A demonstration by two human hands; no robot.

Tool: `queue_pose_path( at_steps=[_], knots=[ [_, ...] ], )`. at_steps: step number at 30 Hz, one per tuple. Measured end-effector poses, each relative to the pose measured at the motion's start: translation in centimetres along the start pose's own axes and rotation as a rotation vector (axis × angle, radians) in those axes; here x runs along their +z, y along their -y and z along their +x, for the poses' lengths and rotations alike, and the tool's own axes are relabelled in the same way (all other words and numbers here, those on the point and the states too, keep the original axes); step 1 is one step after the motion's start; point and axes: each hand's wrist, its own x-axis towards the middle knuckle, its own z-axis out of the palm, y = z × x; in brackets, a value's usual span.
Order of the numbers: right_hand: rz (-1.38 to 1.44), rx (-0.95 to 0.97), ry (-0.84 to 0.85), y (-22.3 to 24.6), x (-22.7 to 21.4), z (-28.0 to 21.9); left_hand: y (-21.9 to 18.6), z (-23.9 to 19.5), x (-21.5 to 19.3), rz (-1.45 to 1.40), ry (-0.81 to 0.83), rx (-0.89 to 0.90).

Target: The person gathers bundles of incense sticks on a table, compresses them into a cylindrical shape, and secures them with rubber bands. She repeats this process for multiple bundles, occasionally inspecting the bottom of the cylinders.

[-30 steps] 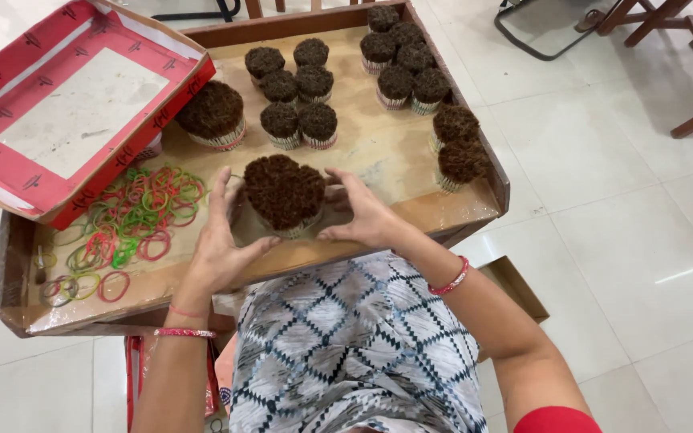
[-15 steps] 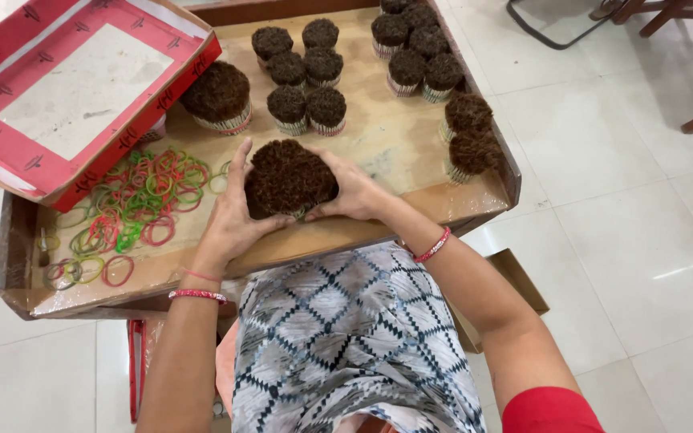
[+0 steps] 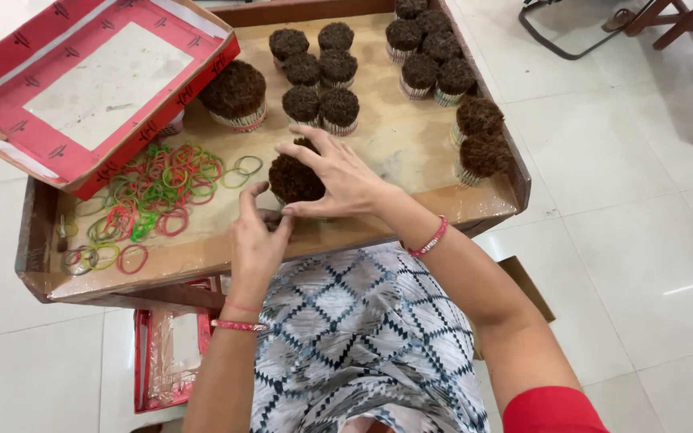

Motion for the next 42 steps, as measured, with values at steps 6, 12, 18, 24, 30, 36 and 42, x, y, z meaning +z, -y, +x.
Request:
queue_pose_path(
  at_steps=[6,12,18,24,30,36,42],
  knots=[
    [-0.068,0.197,0.041,2.3,1.7,1.2,-0.1,0.0,1.4,0.033,-0.143,0.048],
    [-0.136,0.261,0.061,2.4,2.4,1.5,-0.7,-0.5,1.1,0.025,-0.166,0.040],
    [-0.192,0.349,0.103,3.4,2.7,2.0,1.6,-1.0,0.3,-0.263,-0.058,-0.073],
    [-0.265,0.364,0.142,4.1,3.5,2.4,3.1,-0.6,0.2,-0.675,-0.036,-0.082],
    [-0.158,0.227,0.170,2.2,3.4,1.4,3.2,1.0,0.5,-0.510,-0.011,-0.062],
    [0.064,0.097,0.173,-1.0,2.8,0.6,2.8,1.4,0.0,-0.286,0.004,-0.065],
    [0.367,0.154,0.046,-0.1,-1.1,-2.7,2.8,1.6,-2.4,-0.062,-0.068,0.039]
  ],
)
